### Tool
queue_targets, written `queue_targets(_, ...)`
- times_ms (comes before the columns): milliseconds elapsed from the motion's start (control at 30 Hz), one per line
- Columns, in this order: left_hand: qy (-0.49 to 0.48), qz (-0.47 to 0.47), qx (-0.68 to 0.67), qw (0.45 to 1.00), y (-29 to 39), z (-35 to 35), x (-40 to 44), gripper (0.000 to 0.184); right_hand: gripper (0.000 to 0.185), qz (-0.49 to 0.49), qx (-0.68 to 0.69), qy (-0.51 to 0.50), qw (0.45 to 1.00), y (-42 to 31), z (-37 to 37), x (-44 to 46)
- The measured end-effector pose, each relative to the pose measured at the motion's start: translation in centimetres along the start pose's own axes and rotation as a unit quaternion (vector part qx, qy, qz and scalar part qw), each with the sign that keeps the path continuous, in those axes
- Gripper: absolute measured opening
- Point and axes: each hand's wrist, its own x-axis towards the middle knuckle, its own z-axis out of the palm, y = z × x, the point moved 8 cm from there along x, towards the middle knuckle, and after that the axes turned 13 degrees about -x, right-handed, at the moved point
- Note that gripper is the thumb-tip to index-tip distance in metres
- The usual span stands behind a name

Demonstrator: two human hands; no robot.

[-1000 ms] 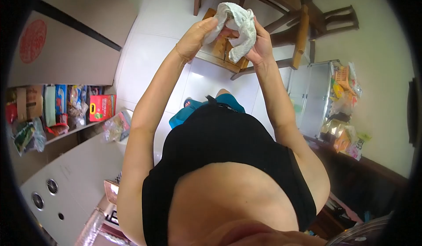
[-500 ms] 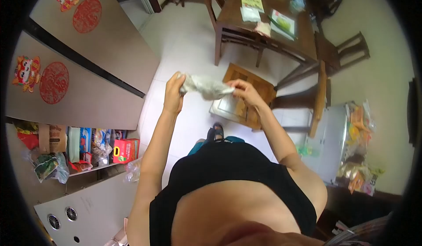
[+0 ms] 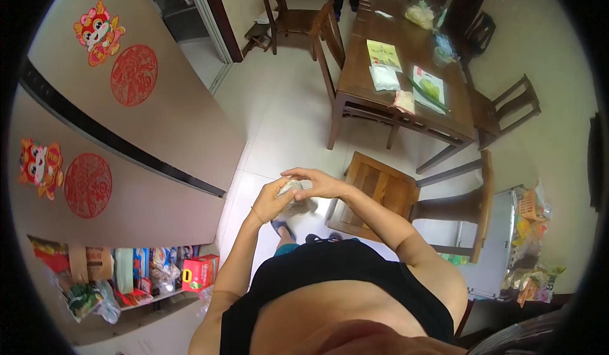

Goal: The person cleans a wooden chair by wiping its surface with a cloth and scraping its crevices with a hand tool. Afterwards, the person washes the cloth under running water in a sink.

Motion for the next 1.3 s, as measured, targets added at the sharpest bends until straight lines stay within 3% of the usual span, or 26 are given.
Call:
queue_targets(67,-0.005,-0.054,0.038,0.998,0.7,-4.5,1.0,0.02,0.043,0.048,-0.038,-0.021,0.998,2.2,-0.6,3.0)
queue_targets(200,-0.017,-0.035,0.176,0.984,2.1,-12.6,3.2,0.024,0.026,0.076,-0.087,0.027,0.993,2.9,-2.5,9.5)
queue_targets(233,-0.018,-0.027,0.194,0.98,2.3,-14.2,3.9,0.026,0.023,0.043,-0.183,0.043,0.981,2.2,-3.2,11.3)
queue_targets(333,-0.005,-0.049,0.161,0.986,0.7,-19.3,6.8,0.023,0.021,-0.007,-0.279,0.107,0.954,-0.2,-4.6,16.0)
queue_targets(433,0.0,0.14,0.112,0.984,3.8,-21.8,9.9,0.018,0.02,-0.068,-0.33,0.206,0.919,-1.5,-6.7,19.5)
queue_targets(467,-0.006,0.147,0.092,0.985,3.9,-22.8,11.2,0.017,0.019,-0.085,-0.344,0.24,0.904,-1.5,-7.6,20.8)
queue_targets(567,-0.016,0.196,0.028,0.98,5.1,-25.0,15.9,0.014,0.018,-0.036,-0.264,0.235,0.935,1.9,-11.0,24.7)
queue_targets(633,-0.019,0.086,-0.049,0.995,4.2,-26.6,20.1,0.014,0.018,0.033,-0.143,0.213,0.966,5.3,-14.1,27.6)
queue_targets(667,-0.021,0.033,-0.088,0.995,3.6,-27.0,22.4,0.014,0.018,0.068,-0.083,0.201,0.974,7.2,-15.9,29.0)
queue_targets(833,0.013,0.047,-0.061,0.997,5.8,-30.0,35.5,0.013,0.021,-0.03,-0.031,0.344,0.938,7.3,-32.6,35.6)
queue_targets(933,0.016,0.132,0.068,0.989,7.8,-32.1,43.1,0.012,0.029,-0.037,-0.059,0.416,0.907,7.0,-44.6,38.1)
queue_targets(1000,0.014,0.1,0.057,0.993,8.9,-32.9,47.4,0.011,0.033,-0.07,0.025,0.42,0.904,8.1,-50.9,40.2)
queue_targets(1167,0.006,0.147,0.041,0.988,9.2,-34.8,56.1,0.01,0.036,-0.003,-0.021,0.458,0.889,11.8,-62.2,45.3)
queue_targets(1300,-0.039,0.112,0.009,0.993,7.2,-36.5,64.9,0.011,0.037,0.042,-0.067,0.498,0.864,13.8,-68.6,49.5)
